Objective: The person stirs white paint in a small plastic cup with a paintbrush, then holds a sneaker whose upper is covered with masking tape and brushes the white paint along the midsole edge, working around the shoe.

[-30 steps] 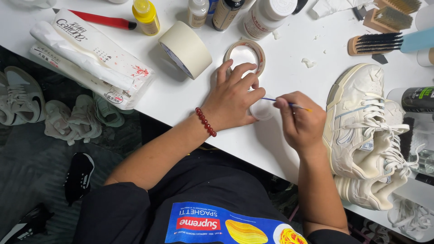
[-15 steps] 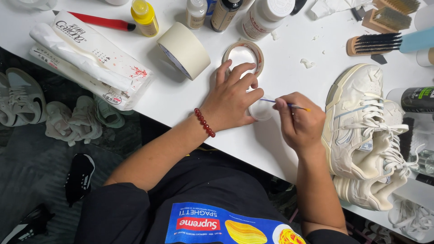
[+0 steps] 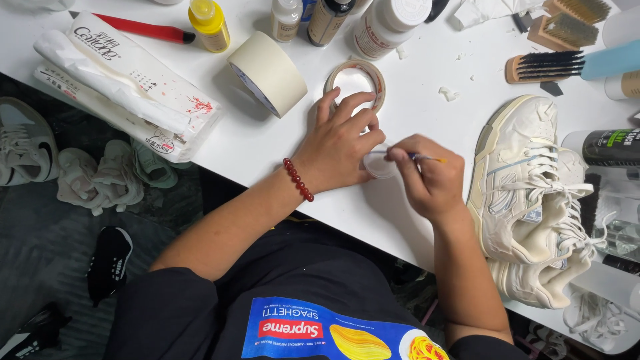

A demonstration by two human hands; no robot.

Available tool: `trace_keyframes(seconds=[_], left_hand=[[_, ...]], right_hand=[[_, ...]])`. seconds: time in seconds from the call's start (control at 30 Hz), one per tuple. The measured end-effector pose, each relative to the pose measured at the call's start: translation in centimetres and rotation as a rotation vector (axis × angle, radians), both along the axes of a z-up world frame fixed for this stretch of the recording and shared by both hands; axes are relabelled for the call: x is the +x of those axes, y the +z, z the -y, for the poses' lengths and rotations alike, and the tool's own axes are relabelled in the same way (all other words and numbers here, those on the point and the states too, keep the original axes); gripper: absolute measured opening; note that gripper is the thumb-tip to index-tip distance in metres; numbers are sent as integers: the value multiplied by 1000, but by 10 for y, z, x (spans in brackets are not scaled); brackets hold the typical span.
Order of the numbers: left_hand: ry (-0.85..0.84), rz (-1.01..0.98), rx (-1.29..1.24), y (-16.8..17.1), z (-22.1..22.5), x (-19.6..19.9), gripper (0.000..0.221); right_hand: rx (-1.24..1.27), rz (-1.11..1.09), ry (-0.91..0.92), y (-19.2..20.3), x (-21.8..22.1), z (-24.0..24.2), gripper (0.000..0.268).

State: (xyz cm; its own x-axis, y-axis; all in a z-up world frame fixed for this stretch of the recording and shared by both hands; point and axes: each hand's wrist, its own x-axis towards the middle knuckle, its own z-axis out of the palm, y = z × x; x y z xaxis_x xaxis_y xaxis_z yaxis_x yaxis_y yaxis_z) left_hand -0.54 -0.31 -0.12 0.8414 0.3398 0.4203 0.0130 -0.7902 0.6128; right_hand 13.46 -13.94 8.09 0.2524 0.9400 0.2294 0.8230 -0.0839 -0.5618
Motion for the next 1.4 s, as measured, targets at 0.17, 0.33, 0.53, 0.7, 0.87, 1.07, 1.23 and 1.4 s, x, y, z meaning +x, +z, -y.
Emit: trace_keyframes(seconds=[0.17, 0.33, 0.53, 0.7, 0.87, 1.07, 1.23, 1.4], left_hand=[[37, 37, 26, 0, -1, -3, 43], [23, 29, 18, 1, 0, -2, 43], [23, 39, -6, 1, 0, -2, 47], [43, 59, 22, -4, -1, -3, 43], [15, 23, -7, 2, 1, -3, 49], [17, 20, 22, 2, 1, -2, 49], [11, -10, 12, 4, 0, -3, 48], [-4, -7, -10, -1, 1, 0, 51]], right_hand=[[-21, 62, -62, -6, 7, 7, 15], [18, 18, 14, 4, -2, -2, 12], [-40, -40, -17, 1, -5, -1, 14], [-21, -10, -47, 0, 0, 6, 15], [-68, -48, -45, 4, -1, 4, 13], [-47, -15, -19, -1, 5, 9, 22], [-40, 4, -66, -10, 14, 19, 14], [25, -50, 1, -5, 7, 14, 13]])
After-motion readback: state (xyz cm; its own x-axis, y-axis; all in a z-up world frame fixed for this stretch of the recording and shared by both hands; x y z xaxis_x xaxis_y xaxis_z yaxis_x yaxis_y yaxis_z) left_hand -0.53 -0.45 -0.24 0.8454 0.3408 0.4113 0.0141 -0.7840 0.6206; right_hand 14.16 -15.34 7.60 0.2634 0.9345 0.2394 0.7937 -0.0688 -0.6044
